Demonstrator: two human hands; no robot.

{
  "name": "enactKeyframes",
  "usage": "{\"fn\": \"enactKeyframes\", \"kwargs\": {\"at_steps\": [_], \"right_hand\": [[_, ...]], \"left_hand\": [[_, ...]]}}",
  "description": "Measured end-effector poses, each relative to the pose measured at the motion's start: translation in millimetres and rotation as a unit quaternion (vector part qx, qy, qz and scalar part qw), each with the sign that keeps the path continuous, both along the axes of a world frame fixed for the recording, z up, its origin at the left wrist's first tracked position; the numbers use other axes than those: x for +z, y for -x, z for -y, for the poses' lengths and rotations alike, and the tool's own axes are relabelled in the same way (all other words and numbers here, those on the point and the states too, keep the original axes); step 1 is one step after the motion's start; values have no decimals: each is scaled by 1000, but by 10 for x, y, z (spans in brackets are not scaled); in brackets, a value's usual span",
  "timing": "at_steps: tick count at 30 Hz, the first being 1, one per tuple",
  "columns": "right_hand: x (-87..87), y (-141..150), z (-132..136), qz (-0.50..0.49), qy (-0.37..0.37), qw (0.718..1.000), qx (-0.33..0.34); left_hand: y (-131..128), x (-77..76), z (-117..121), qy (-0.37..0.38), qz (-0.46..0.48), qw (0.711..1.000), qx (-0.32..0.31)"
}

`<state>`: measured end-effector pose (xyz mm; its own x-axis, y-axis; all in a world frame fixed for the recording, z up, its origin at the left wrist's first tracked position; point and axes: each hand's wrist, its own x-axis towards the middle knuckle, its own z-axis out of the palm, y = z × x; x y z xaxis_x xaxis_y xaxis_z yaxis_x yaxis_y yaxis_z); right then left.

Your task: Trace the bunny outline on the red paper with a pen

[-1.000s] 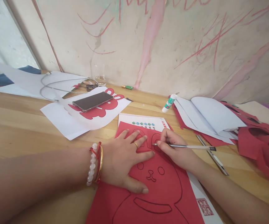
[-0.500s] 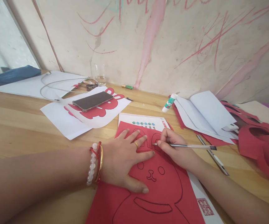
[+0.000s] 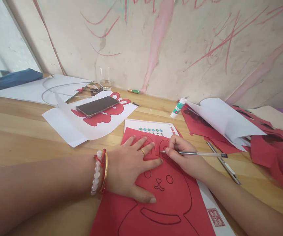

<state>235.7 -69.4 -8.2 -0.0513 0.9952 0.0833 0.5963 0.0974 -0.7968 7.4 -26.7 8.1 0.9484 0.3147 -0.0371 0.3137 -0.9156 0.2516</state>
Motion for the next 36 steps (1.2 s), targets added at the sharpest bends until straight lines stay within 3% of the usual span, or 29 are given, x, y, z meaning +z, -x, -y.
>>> {"fn": "enactKeyframes", "kwargs": {"at_steps": [22,29,36], "right_hand": [[40,-7,14,-5,9,1000,18],[109,60,98,-55,-25,997,-48],[43,53,46,-40,-12,999,-23]], "left_hand": [[-5,10,2,-14,5,1000,-2],[-17,11,50,-8,-9,999,30],[-35,-42,56,-12,5,998,55]]}}
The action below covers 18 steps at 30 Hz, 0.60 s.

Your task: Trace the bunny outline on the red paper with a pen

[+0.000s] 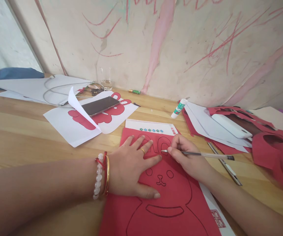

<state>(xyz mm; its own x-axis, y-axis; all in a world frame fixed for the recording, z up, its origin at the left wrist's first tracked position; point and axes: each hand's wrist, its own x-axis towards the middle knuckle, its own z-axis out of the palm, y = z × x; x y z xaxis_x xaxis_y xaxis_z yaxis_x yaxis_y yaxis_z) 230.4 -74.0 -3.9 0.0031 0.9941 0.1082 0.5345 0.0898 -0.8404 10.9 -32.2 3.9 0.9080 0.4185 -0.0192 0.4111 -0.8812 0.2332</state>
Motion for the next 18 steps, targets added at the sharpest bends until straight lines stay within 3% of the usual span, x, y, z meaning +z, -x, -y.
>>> {"fn": "enactKeyframes", "kwargs": {"at_steps": [18], "right_hand": [[-26,11,-27,65,7,998,9]], "left_hand": [[-13,22,5,0,-10,1000,-4]]}}
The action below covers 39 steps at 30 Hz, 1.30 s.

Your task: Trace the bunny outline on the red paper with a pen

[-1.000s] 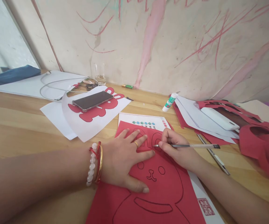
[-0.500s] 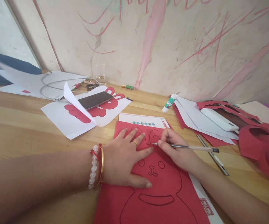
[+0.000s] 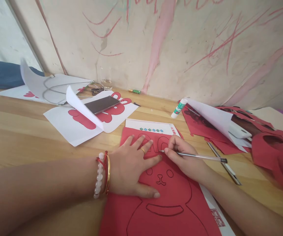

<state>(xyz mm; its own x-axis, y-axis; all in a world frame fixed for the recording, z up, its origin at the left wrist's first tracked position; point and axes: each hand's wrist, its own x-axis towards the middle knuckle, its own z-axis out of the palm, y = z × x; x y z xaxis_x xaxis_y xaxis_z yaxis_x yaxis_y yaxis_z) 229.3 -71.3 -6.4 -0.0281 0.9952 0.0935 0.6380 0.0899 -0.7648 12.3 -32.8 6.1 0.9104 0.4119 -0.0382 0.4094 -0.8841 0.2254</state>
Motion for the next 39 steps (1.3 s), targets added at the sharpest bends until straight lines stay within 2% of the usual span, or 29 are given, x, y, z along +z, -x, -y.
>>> {"fn": "enactKeyframes", "kwargs": {"at_steps": [39], "right_hand": [[-5,-15,16,-9,9,1000,11]], "left_hand": [[-7,13,2,3,-9,1000,7]]}}
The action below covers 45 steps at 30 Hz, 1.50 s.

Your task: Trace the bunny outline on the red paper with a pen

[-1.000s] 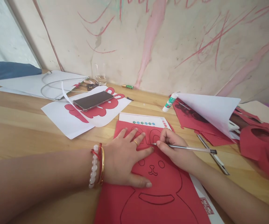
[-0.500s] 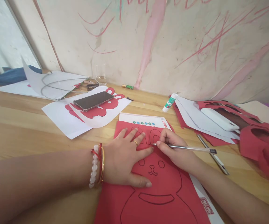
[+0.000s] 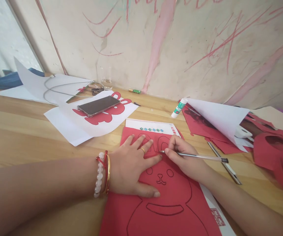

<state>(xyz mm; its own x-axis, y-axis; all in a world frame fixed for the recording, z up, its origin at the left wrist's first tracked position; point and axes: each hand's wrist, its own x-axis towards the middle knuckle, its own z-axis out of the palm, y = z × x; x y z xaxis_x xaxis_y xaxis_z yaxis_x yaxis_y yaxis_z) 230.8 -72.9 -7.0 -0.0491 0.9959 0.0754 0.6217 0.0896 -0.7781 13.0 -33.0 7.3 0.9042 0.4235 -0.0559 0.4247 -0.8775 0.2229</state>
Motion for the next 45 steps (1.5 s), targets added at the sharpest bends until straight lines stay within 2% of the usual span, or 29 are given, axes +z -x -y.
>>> {"fn": "enactKeyframes", "kwargs": {"at_steps": [26,45], "right_hand": [[19,0,-3,7,-6,1000,3],[30,15,5,-9,16,1000,13]], "left_hand": [[4,2,13,-7,-2,1000,-2],[5,-16,7,-16,12,1000,-5]]}}
